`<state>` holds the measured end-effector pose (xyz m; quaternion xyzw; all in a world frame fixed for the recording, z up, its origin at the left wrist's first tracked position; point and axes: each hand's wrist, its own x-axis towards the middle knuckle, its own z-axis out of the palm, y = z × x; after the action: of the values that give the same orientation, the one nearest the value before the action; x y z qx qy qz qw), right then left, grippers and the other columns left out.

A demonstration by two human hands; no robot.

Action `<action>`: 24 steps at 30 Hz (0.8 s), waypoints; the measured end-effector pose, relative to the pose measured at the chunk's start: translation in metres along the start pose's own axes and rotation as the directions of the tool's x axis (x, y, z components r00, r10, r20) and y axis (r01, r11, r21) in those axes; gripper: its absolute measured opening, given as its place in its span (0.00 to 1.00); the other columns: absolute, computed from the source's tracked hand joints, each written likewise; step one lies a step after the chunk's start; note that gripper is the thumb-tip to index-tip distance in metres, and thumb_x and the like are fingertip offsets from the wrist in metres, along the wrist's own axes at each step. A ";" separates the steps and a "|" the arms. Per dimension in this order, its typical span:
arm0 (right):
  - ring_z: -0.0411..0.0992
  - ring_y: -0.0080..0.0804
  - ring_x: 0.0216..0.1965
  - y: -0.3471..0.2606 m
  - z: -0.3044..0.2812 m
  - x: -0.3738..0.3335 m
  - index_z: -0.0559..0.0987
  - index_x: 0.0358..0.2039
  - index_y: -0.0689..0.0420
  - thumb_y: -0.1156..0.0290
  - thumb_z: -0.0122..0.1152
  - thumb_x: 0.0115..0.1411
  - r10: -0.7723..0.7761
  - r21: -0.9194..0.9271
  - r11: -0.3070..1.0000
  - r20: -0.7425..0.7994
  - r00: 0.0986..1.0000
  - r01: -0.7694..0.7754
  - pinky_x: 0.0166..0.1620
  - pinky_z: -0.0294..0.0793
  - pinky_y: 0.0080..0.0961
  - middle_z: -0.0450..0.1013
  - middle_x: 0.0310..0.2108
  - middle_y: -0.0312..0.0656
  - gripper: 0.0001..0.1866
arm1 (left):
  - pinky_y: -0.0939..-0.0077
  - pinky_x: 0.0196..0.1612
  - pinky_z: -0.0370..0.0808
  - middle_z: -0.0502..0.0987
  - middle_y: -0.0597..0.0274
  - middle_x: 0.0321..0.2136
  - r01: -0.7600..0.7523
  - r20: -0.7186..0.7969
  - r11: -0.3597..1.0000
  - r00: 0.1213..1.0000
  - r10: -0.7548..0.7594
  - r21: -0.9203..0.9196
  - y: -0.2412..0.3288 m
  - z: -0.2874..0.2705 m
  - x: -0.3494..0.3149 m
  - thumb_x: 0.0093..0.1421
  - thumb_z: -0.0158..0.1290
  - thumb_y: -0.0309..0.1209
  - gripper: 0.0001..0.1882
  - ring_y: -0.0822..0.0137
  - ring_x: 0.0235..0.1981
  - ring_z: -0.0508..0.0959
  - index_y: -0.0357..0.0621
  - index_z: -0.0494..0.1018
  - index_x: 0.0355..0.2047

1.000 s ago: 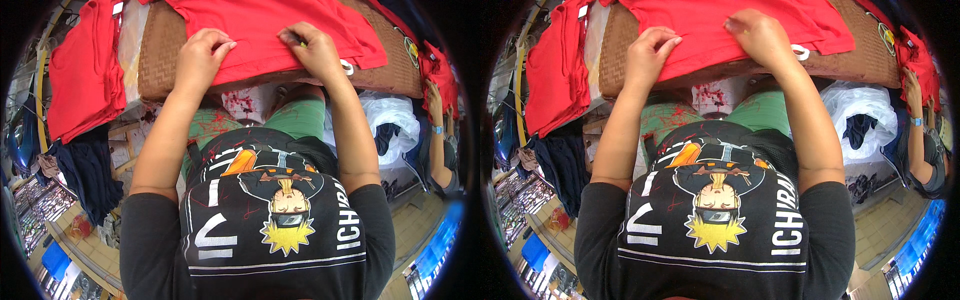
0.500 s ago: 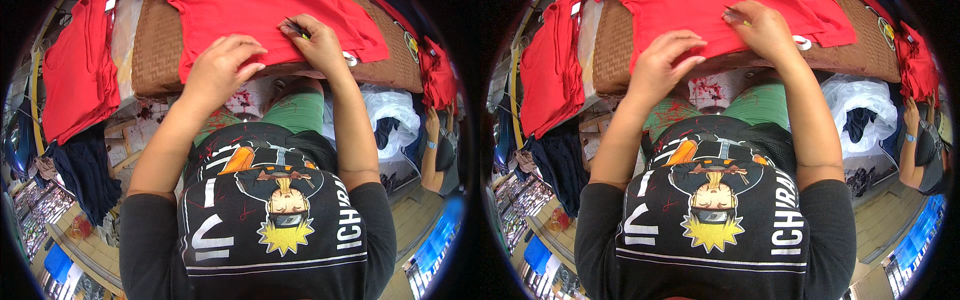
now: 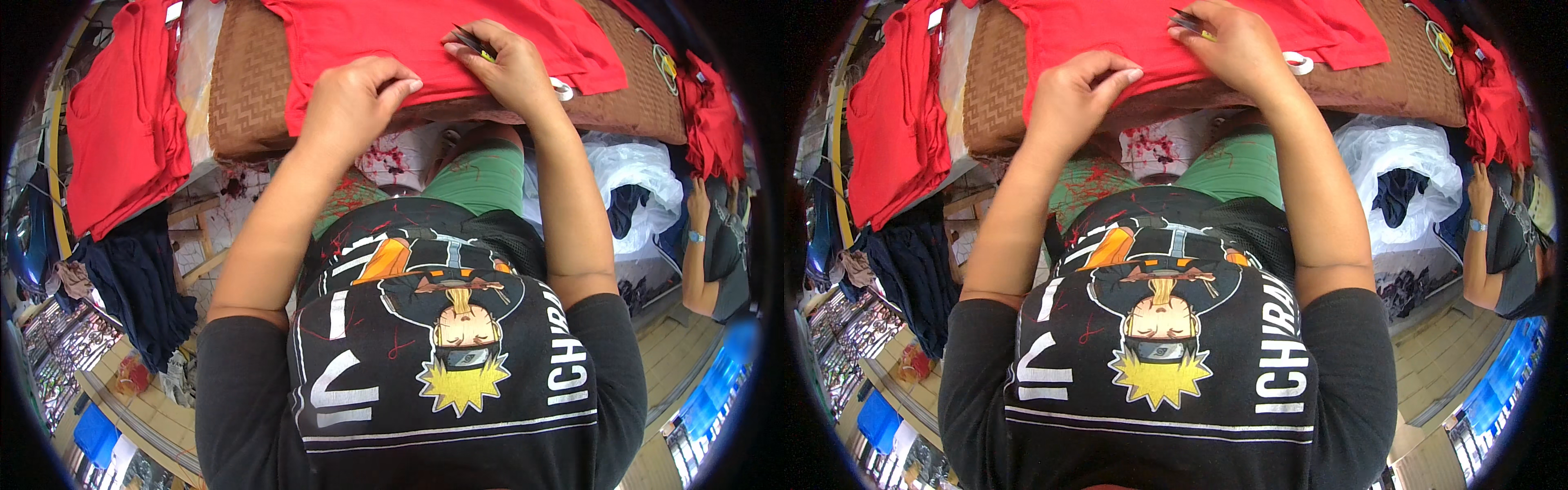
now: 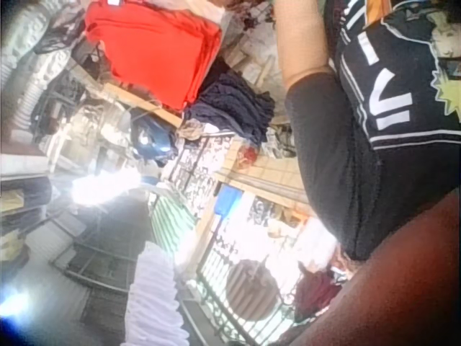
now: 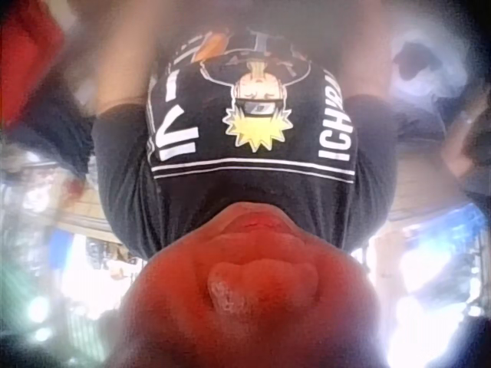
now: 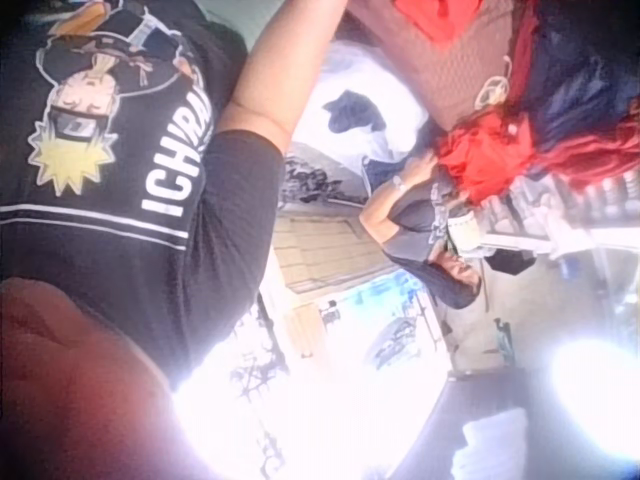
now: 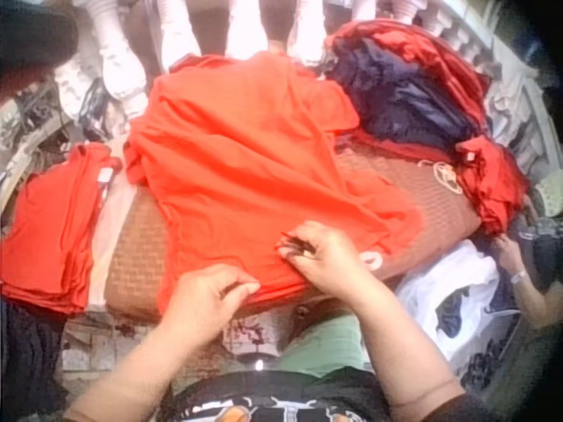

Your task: The person trims excess threads from red shirts using small snips, handling each garment one at a time and flipping them to access different seams.

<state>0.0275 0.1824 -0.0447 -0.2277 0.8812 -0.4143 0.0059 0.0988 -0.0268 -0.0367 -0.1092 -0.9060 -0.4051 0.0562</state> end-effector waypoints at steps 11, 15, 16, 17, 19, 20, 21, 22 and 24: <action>0.69 0.21 0.36 -0.029 -0.023 -0.007 0.76 0.42 0.62 0.66 0.61 0.60 -0.090 0.130 0.990 0.353 0.931 0.047 0.41 0.69 0.20 0.71 0.35 0.36 0.14 | 0.82 0.36 0.73 0.78 0.67 0.25 0.214 0.359 0.952 0.925 -0.126 -0.217 -0.009 -0.022 0.026 0.61 0.54 0.32 0.10 0.78 0.28 0.75 0.35 0.76 0.36; 0.70 0.22 0.36 -0.027 -0.022 -0.005 0.77 0.40 0.62 0.69 0.60 0.60 -0.101 0.098 0.993 0.393 0.914 0.067 0.40 0.70 0.20 0.71 0.33 0.37 0.11 | 0.82 0.36 0.73 0.77 0.67 0.25 0.207 0.374 0.956 0.920 -0.118 -0.208 -0.007 -0.024 0.026 0.62 0.53 0.31 0.10 0.78 0.29 0.75 0.35 0.76 0.37; 0.70 0.22 0.36 -0.027 -0.021 -0.005 0.77 0.39 0.62 0.69 0.60 0.60 -0.092 0.105 0.993 0.396 0.914 0.054 0.40 0.70 0.20 0.71 0.33 0.37 0.11 | 0.82 0.36 0.73 0.77 0.67 0.25 0.208 0.372 0.957 0.920 -0.120 -0.204 -0.008 -0.024 0.026 0.62 0.53 0.31 0.10 0.78 0.29 0.75 0.35 0.76 0.37; 0.71 0.23 0.36 -0.027 -0.020 -0.004 0.77 0.39 0.62 0.70 0.60 0.60 -0.101 0.123 0.991 0.395 0.913 0.057 0.40 0.70 0.21 0.72 0.33 0.38 0.10 | 0.81 0.36 0.73 0.77 0.67 0.25 0.207 0.371 0.957 0.921 -0.121 -0.202 -0.009 -0.024 0.026 0.62 0.53 0.31 0.10 0.78 0.29 0.75 0.35 0.76 0.37; 0.72 0.24 0.36 -0.026 -0.018 -0.003 0.77 0.39 0.63 0.71 0.59 0.59 -0.120 0.158 0.985 0.392 0.912 0.061 0.40 0.71 0.22 0.72 0.32 0.38 0.10 | 0.82 0.37 0.73 0.77 0.67 0.26 0.204 0.377 0.955 0.920 -0.111 -0.217 -0.009 -0.023 0.027 0.62 0.53 0.31 0.10 0.78 0.29 0.75 0.35 0.76 0.37; 0.72 0.25 0.36 -0.027 -0.018 -0.002 0.77 0.39 0.63 0.72 0.59 0.59 -0.135 0.144 0.986 0.393 0.909 0.084 0.41 0.71 0.22 0.72 0.32 0.39 0.10 | 0.82 0.37 0.73 0.77 0.67 0.26 0.203 0.378 0.953 0.919 -0.107 -0.223 -0.010 -0.023 0.027 0.62 0.53 0.31 0.10 0.78 0.29 0.75 0.35 0.76 0.37; 0.73 0.26 0.36 -0.029 -0.018 -0.001 0.77 0.39 0.63 0.72 0.60 0.59 -0.150 0.130 0.986 0.394 0.907 0.107 0.41 0.71 0.23 0.73 0.32 0.39 0.10 | 0.81 0.36 0.74 0.78 0.65 0.25 0.192 0.364 0.952 0.926 -0.097 -0.237 -0.012 -0.022 0.027 0.61 0.53 0.31 0.10 0.77 0.29 0.77 0.35 0.76 0.37; 0.73 0.27 0.36 -0.031 -0.018 0.000 0.77 0.38 0.64 0.72 0.60 0.58 -0.166 0.116 0.985 0.395 0.904 0.130 0.41 0.72 0.23 0.73 0.32 0.40 0.10 | 0.80 0.35 0.74 0.79 0.62 0.24 0.182 0.349 0.951 0.933 -0.086 -0.250 -0.015 -0.021 0.026 0.61 0.54 0.31 0.10 0.76 0.28 0.78 0.36 0.77 0.37; 0.73 0.28 0.35 -0.032 -0.017 0.001 0.76 0.38 0.64 0.72 0.60 0.58 -0.182 0.115 0.982 0.391 0.902 0.149 0.40 0.72 0.24 0.73 0.31 0.41 0.10 | 0.80 0.35 0.74 0.79 0.62 0.25 0.184 0.352 0.949 0.932 -0.086 -0.256 -0.017 -0.020 0.026 0.61 0.54 0.31 0.11 0.76 0.28 0.78 0.35 0.77 0.37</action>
<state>0.0366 0.1762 -0.0100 -0.3810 0.8211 -0.3937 0.1600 0.0695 -0.0487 -0.0305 -0.1204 -0.8399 -0.5094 -0.1437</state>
